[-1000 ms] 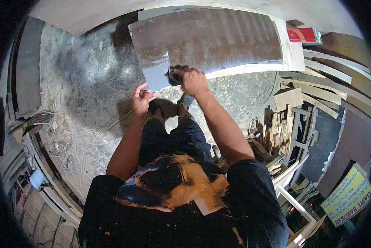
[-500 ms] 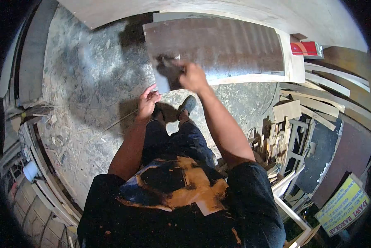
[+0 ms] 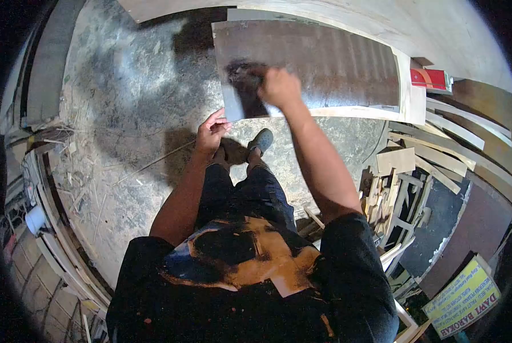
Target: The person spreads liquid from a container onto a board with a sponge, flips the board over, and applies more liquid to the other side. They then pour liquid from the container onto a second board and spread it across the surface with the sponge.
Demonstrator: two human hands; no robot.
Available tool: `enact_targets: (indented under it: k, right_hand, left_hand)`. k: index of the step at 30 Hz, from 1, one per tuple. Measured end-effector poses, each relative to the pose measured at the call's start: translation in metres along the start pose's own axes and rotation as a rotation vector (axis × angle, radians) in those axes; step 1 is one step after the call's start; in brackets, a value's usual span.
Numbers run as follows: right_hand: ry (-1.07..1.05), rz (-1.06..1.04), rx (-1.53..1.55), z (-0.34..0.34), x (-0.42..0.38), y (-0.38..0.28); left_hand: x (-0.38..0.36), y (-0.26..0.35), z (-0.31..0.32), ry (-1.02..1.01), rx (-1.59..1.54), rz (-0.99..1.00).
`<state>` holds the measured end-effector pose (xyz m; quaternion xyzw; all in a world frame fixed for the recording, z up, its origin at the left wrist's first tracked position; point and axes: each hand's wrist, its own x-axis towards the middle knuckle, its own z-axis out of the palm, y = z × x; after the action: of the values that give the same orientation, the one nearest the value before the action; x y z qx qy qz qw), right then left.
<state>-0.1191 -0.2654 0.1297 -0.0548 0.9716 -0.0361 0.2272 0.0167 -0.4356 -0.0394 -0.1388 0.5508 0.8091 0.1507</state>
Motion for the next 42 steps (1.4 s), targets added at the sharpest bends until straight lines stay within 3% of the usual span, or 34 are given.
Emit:
enact_targets:
  k: [5, 9, 11, 14, 17, 19, 23, 25, 28, 31, 36, 38, 42]
  right_hand:
    - [0.218, -0.143, 0.096, 0.002, 0.045, 0.045]
    - [0.191, -0.061, 0.091, -0.001, 0.056, 0.085]
    - [0.192, -0.072, 0.081, 0.011, 0.065, 0.105]
    - [0.140, 0.004, -0.043, 0.061, 0.078, 0.117]
    - [0.095, -0.090, 0.009, 0.057, 0.036, 0.070]
    - [-0.086, -0.031, -0.152, 0.068, 0.020, 0.056]
    - [-0.013, -0.205, -0.024, 0.075, -0.016, 0.048]
    - [-0.198, -0.146, -0.023, 0.051, -0.011, 0.047]
    - [0.091, -0.123, 0.010, 0.047, 0.026, 0.063]
    - [0.155, -0.101, -0.021, 0.056, 0.047, 0.058]
    - [0.106, -0.164, 0.051, 0.079, 0.017, 0.043]
    - [0.080, -0.152, -0.061, 0.103, 0.015, 0.049]
    - [0.062, -0.190, 0.043, 0.083, -0.022, 0.029]
  left_hand:
    - [0.009, -0.007, 0.015, 0.080, 0.254, 0.073]
    - [0.018, 0.025, 0.048, 0.016, 0.246, 0.081]
    - [0.025, 0.031, 0.049, -0.075, 0.724, 0.096]
    - [0.032, 0.032, 0.041, -0.043, 0.706, 0.079]
    - [0.038, 0.018, 0.025, -0.023, 0.537, 0.061]
    - [0.046, 0.014, 0.014, 0.035, 0.551, 0.073]
    - [0.067, 0.013, 0.002, 0.130, 0.488, 0.005]
    - [0.076, 0.031, 0.009, 0.183, 0.482, -0.022]
    - [0.096, 0.045, 0.006, 0.158, 0.542, 0.036]
    - [0.113, 0.057, 0.002, 0.194, 0.624, 0.014]
    - [0.133, 0.059, -0.004, 0.176, 0.667, 0.021]
    - [0.137, 0.059, -0.001, 0.177, 0.629, -0.004]
    - [0.134, 0.041, -0.008, 0.183, 0.631, 0.008]
